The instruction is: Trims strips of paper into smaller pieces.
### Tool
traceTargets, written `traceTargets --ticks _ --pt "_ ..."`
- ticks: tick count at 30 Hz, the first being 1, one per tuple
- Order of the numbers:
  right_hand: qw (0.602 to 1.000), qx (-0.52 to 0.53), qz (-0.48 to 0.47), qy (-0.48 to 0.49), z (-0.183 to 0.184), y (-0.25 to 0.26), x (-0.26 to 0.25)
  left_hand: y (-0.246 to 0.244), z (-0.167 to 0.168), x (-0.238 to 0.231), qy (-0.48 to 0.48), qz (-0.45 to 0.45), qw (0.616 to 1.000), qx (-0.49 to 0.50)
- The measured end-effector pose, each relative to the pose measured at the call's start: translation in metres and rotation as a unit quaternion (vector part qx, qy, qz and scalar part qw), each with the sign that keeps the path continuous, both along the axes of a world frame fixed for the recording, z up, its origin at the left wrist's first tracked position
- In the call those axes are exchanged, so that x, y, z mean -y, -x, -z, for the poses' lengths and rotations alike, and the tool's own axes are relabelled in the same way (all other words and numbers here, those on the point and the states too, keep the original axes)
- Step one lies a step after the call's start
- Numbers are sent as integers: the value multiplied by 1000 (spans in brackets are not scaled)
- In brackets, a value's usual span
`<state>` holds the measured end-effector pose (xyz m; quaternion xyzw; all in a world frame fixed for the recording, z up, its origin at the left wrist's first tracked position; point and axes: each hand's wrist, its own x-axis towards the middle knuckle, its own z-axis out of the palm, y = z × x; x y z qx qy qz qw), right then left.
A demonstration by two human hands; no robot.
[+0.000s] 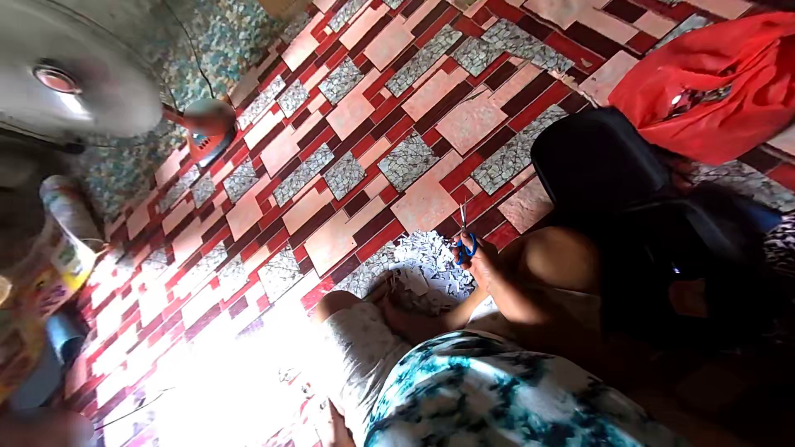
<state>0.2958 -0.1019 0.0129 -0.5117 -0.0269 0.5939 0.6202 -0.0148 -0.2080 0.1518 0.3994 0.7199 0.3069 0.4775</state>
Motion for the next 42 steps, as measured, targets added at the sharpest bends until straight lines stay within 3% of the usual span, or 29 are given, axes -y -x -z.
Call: traceTargets --ticks 1,4,6,8,11,12,14,17,21,24,26,27,29,31,33,35,42 --pt "1000 4 -14 0 0 1 -1 -32 -34 -18 154 -111 982 -11" --pt "998 11 -60 0 3 3 0 -42 -43 -21 235 -186 953 -44" --pt "997 21 -79 1 7 5 0 10 7 -6 218 -201 953 -67" --pt "995 34 -97 -3 10 6 1 83 93 14 126 -267 949 -107" --pt "991 57 -124 16 9 7 1 160 158 32 83 -256 959 -85" --pt "989 65 -133 21 11 7 1 163 163 32 69 -242 965 -69" --pt "985 77 -151 29 13 5 4 133 140 19 78 -216 973 -23" --pt "983 81 -161 25 13 2 8 78 106 -1 102 -194 975 -34" --pt "986 85 -141 4 16 -1 14 77 125 -34 72 -96 988 -96" --pt "985 122 -118 20 13 3 8 73 112 -90 -103 77 981 -143" --pt "977 182 -107 31 17 7 3 51 96 -137 -218 259 918 -208" --pt "971 213 -102 34 19 7 1 30 89 -159 -226 340 890 -201" --pt "965 246 -85 36 22 8 -1 -12 98 -199 -142 505 833 -178" --pt "962 258 -80 39 24 8 -1 -48 134 -228 -99 620 759 -173" --pt "962 257 -76 48 24 9 2 -77 161 -238 -66 669 712 -204" --pt "962 259 -75 51 27 9 5 -94 176 -237 -48 682 691 -236" --pt "963 236 -110 75 30 11 -2 -98 188 -237 -39 666 697 -262"
